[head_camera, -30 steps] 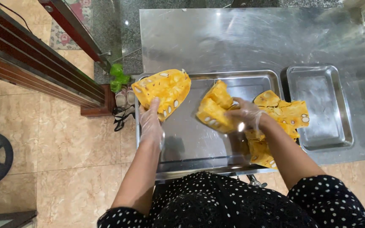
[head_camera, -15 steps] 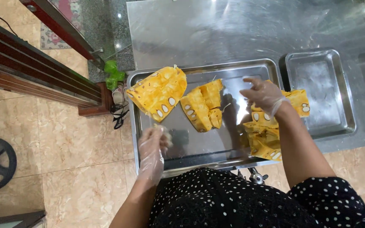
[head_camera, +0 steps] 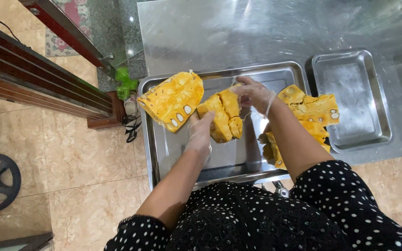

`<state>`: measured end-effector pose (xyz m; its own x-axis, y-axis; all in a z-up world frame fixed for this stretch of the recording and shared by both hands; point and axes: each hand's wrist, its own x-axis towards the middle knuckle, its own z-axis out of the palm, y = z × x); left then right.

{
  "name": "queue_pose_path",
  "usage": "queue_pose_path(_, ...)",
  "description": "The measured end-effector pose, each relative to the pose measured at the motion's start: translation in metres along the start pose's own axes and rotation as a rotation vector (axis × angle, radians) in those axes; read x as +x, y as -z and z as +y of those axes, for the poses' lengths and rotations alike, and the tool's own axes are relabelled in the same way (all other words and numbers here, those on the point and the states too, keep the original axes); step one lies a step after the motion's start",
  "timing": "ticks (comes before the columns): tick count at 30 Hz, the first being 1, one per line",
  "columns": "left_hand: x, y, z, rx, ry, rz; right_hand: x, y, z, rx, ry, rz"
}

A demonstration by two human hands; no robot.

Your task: Separating edible jackfruit pods from the rind and core by hand on a metal tray

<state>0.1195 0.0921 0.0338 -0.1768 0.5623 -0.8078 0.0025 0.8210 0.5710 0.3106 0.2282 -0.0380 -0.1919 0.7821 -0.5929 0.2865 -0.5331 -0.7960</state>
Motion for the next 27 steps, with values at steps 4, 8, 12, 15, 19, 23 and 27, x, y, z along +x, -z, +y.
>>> queue_pose_path(4, 0.009, -0.004, 0.006, -0.182, -0.035, 0.036, -0.021, -0.02, -0.026, 0.029, 0.11, -0.063)
queue_pose_path(8, 0.012, -0.022, 0.003, -0.406, -0.051, 0.082, -0.004, -0.008, -0.002, 0.002, 0.181, -0.071)
queue_pose_path(12, 0.033, -0.013, -0.021, -0.494, -0.123, 0.023, -0.047, -0.006, -0.034, 0.073, 0.238, -0.11)
queue_pose_path(15, 0.037, -0.012, -0.024, -0.754, -0.244, -0.11, -0.059, 0.0, -0.04, 0.151, 0.096, -0.093)
queue_pose_path(19, 0.031, 0.001, -0.024, -0.979, -0.151, -0.346, -0.065, -0.003, -0.041, 0.473, -0.025, -0.208)
queue_pose_path(23, 0.045, -0.001, -0.03, -1.103, -0.151, -0.484, -0.032, -0.016, -0.017, 0.729, -0.245, -0.22)
queue_pose_path(27, 0.049, 0.009, -0.033, -1.156, -0.102, -0.482, -0.024, 0.008, -0.002, 0.749, -0.172, -0.05)
